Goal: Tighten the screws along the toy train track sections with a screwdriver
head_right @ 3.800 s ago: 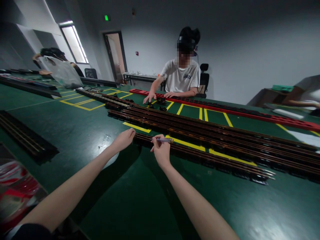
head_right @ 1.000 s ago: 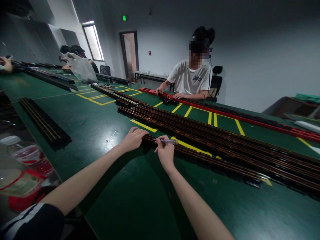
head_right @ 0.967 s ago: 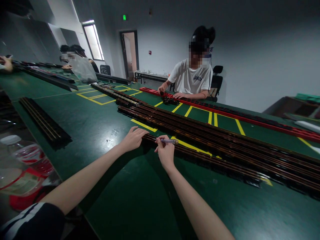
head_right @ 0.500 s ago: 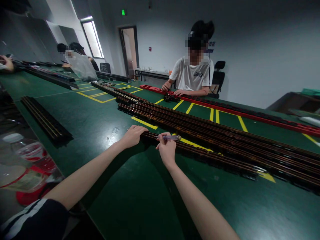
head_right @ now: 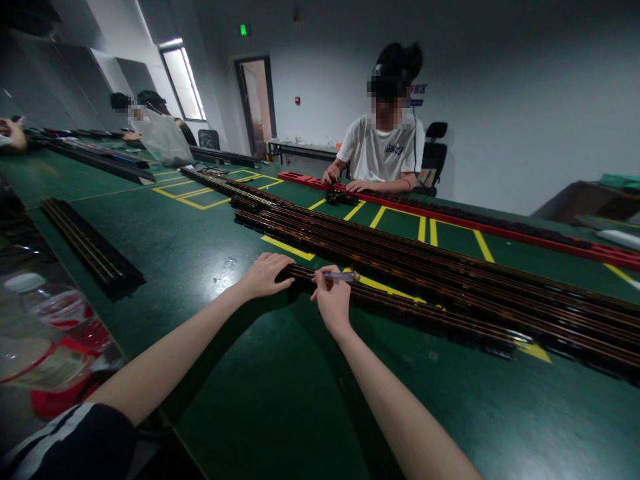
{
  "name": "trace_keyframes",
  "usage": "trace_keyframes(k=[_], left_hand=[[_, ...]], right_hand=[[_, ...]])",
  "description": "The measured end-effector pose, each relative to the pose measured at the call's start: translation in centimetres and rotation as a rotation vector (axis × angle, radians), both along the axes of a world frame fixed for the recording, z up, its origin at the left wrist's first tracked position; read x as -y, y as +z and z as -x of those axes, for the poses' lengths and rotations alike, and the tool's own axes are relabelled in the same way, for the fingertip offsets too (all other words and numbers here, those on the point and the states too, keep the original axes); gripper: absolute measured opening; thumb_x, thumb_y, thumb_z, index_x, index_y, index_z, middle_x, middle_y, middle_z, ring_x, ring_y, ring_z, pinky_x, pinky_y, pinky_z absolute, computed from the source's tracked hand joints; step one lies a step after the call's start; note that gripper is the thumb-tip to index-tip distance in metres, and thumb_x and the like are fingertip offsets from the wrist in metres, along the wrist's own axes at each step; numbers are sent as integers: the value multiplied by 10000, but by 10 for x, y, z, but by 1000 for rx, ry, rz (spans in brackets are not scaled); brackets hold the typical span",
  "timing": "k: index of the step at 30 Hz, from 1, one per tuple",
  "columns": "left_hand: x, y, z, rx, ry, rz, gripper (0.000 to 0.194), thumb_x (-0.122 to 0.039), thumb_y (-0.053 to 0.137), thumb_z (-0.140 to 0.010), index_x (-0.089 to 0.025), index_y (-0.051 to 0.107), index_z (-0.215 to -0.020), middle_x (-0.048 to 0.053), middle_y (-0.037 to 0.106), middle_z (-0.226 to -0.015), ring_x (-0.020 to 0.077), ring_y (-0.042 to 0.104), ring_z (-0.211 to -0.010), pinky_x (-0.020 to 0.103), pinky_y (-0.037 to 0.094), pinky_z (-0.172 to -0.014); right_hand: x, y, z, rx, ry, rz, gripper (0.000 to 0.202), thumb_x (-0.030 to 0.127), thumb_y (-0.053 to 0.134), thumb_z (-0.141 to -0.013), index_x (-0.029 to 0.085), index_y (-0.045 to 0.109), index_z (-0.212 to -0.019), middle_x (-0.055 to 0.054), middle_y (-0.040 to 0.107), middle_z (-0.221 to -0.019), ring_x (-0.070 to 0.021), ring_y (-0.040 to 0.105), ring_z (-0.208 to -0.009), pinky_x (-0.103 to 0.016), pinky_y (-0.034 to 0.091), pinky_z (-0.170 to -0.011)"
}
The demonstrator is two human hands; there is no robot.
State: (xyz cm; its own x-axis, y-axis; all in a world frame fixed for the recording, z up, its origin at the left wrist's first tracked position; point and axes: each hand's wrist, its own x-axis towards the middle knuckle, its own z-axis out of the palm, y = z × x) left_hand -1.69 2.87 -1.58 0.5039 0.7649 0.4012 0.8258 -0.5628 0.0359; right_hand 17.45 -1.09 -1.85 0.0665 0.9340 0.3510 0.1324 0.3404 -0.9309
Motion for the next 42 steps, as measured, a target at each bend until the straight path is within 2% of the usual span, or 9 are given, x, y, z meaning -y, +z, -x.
trace_keyframes(k=[5,12,31,38,42], left_hand=[[-2,-2,0,-28,45,-39,362,-437,542,-849,-168,573,-1089,91,664,-1057,255,595,-999,386,390,-870],[0,-2,-1,-25,93,-45,320,-404,550,-850,-164,578,-1061,77,666,-1019,248,597,-978,377,387,-854],[2,1,-2,-28,79,-28,288,-382,524,-868,-176,580,-1061,75,665,-1050,247,591,-980,381,383,-847],[3,2,-2,-19,68,-23,301,-383,526,-870,-162,581,-1066,77,667,-1061,246,594,-984,387,388,-861],[3,3,-3,-13,71,-20,276,-378,523,-868,-172,585,-1041,70,671,-1049,239,598,-977,385,388,-863]], right_hand=[[0,0,1,17,12,1,281,484,547,-828,208,513,-785,3,634,-700,-107,558,-400,-217,409,-389],[0,0,-1,45,30,-15,269,469,536,-845,203,524,-799,-3,645,-713,-101,559,-404,-213,409,-402],[0,0,1,-3,27,14,367,570,562,-797,204,529,-791,-8,646,-709,-106,556,-403,-219,415,-393],[1,1,1,2,26,3,324,526,558,-817,204,523,-803,-11,651,-726,-101,562,-411,-212,415,-392],[2,4,2,-10,9,12,356,557,574,-788,206,517,-785,-6,639,-697,-104,549,-389,-219,409,-380]])
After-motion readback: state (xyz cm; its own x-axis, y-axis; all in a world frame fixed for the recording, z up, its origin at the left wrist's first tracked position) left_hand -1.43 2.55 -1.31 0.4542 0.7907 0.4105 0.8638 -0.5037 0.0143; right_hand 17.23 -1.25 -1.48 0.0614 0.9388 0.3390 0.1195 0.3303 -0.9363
